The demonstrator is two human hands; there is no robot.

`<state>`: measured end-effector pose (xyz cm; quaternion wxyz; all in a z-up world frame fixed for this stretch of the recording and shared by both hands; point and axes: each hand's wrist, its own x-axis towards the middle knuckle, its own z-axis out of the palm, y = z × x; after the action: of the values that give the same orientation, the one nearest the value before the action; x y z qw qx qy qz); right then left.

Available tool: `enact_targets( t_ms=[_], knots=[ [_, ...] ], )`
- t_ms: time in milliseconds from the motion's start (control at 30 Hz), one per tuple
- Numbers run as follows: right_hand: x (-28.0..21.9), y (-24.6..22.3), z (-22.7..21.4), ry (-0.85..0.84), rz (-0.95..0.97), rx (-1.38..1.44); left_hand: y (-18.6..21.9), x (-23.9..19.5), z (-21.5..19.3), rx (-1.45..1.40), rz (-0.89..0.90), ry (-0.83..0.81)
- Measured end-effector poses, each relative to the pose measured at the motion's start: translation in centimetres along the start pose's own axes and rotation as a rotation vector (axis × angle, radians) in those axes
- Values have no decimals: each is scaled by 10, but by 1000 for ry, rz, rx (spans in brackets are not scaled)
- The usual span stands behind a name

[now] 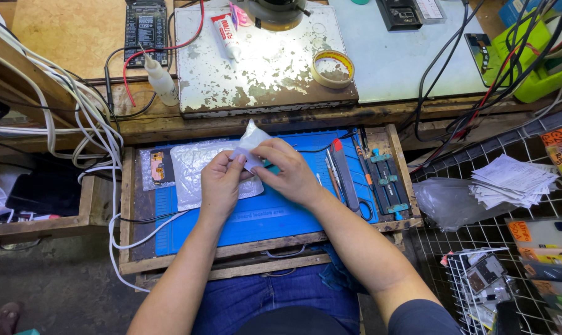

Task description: The person handles a black smartphone screen, connecting a cable to its bottom edge and pressing it down on a blue mat. They then unwrap a small black electronic component from a plastic bag and inspect it by turning it over in their hands.

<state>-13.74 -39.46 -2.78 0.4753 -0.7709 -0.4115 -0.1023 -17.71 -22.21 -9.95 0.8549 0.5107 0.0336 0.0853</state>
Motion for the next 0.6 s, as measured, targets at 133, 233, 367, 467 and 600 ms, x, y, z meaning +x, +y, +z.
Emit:
enact_targets(
  t_ms=[133, 233, 367, 467, 600],
  knots=[
    [-1, 0, -1, -7, -21, 18, -3, -1, -1, 48, -10, 30],
    [0, -1, 2, -25, -16, 27, -1, -3, 1, 156, 25, 19],
    [0, 3, 3, -40, 116, 181, 10, -6, 5, 304, 79, -25],
    [-1, 8, 1, -83, 168, 271, 20, -10, 10, 445, 122, -14],
    [-1, 9, 1, -52, 239, 255, 32, -14, 16, 636, 203, -18]
  ],
)
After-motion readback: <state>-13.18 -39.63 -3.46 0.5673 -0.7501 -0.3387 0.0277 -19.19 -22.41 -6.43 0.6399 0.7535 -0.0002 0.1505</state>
